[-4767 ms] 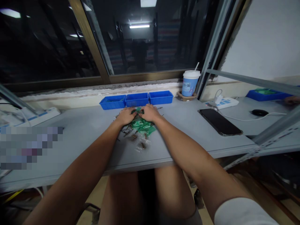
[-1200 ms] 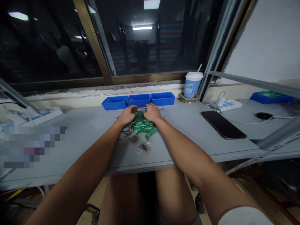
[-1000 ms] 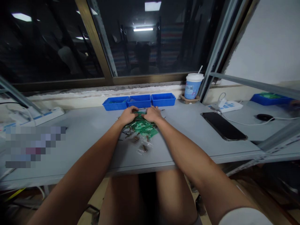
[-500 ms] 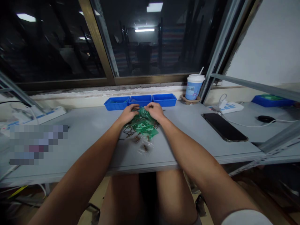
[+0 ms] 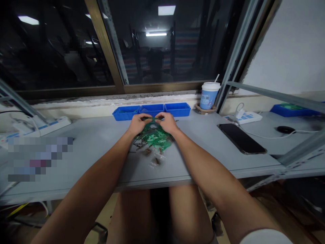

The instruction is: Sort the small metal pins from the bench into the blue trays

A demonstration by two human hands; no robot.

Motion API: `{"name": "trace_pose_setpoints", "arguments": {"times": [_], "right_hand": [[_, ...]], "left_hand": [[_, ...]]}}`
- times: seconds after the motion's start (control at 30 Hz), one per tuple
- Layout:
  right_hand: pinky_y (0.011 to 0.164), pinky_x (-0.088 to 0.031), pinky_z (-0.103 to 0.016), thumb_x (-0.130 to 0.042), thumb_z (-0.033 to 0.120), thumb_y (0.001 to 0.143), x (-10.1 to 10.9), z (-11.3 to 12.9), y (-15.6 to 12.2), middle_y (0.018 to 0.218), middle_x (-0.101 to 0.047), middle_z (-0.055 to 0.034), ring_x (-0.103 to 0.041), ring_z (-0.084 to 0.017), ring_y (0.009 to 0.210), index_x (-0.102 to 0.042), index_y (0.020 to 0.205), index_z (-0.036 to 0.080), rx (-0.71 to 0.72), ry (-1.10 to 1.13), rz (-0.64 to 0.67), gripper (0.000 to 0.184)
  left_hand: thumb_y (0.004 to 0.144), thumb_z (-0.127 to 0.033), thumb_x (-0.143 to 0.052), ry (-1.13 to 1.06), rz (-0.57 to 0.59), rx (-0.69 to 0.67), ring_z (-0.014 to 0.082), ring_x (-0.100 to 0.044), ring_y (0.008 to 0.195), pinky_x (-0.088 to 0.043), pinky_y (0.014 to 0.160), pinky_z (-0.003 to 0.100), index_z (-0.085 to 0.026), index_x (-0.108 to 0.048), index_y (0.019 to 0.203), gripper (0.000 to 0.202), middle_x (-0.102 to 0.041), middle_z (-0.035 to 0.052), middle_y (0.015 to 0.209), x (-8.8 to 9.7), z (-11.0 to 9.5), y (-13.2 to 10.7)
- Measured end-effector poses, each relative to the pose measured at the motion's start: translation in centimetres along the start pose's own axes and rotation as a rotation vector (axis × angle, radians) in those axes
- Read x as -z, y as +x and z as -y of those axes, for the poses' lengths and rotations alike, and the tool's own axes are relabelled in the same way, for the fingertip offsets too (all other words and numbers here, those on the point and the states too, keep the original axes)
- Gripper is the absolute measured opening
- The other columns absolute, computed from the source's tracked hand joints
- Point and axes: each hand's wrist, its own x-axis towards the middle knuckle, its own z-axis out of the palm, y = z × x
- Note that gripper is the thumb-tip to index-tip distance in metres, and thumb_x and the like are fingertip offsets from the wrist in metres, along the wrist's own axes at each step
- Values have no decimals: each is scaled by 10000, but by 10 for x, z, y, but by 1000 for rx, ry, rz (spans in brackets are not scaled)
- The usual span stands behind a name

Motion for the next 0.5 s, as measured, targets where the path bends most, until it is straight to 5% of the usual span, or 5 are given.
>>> {"name": "trace_pose_setpoints", "arguments": {"times": [0.23,0.5], "right_hand": [[759,-497,-316,-648,314,742,-2,3,-2,825,-711,-42,-647,-190,794,-658,913,169,-25,18,-85,224],[761,-490,-318,-613,304,773,1,2,-2,733,-700,-23,-635,-176,720,-665,948,161,-77,-13,-135,232]], "left_hand": [[759,-177,-673,-140,-86,79,159,-656,798,-530,794,311,-184,-601,1077,327,-687,20,851,-4,-2,1],[713,-193,-639,-68,-96,153,214,-655,844,-507,866,362,-157,-700,823,131,-724,49,856,11,3,10]]}}
